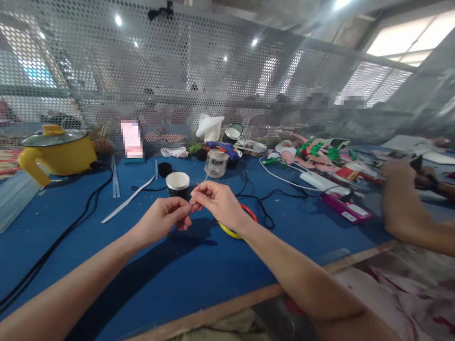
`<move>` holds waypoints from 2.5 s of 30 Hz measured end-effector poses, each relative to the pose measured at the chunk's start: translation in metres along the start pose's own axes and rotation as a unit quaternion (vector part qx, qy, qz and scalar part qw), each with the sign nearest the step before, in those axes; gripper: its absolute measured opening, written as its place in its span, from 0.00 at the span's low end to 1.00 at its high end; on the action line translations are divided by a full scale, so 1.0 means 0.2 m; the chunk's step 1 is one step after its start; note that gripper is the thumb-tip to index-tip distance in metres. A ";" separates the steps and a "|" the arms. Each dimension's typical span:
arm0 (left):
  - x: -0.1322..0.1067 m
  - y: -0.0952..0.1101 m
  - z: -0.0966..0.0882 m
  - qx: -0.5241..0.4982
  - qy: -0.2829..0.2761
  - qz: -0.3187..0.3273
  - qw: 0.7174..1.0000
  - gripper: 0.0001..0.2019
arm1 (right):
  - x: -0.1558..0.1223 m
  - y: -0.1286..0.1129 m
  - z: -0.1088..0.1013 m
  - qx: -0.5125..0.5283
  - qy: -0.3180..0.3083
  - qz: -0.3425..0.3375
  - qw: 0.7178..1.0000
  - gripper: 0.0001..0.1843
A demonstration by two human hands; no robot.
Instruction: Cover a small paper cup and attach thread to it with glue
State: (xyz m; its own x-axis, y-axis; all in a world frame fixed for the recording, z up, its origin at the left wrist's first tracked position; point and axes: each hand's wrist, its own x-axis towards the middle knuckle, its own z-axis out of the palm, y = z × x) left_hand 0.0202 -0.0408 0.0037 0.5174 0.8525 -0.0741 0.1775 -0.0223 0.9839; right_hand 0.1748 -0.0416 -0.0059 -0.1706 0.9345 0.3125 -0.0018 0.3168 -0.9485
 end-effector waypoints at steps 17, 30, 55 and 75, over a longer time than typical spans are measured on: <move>0.01 -0.02 0.00 0.053 -0.002 -0.002 0.999 0.11 | 0.03 0.01 -0.03 -0.015 0.036 -0.009 0.999 0.08; 0.01 -0.01 -0.01 0.066 -0.013 -0.040 0.997 0.12 | 0.06 0.02 -0.06 0.019 0.083 0.003 0.996 0.11; 0.01 -0.04 -0.05 -0.147 -0.085 -0.065 0.983 0.13 | 0.00 0.00 -0.02 0.018 -0.068 0.050 0.996 0.07; -0.03 0.01 0.14 -0.008 -0.099 0.068 0.993 0.12 | -0.09 -0.21 0.06 0.265 -0.223 0.048 0.937 0.11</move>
State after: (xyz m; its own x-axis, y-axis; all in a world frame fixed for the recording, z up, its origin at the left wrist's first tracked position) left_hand 0.0406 -0.0600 0.0010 0.6901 0.7231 0.0303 0.0829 -0.1206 0.9892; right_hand 0.1666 -0.0740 0.0275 -0.5889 0.7566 0.2844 -0.4349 0.0000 -0.9005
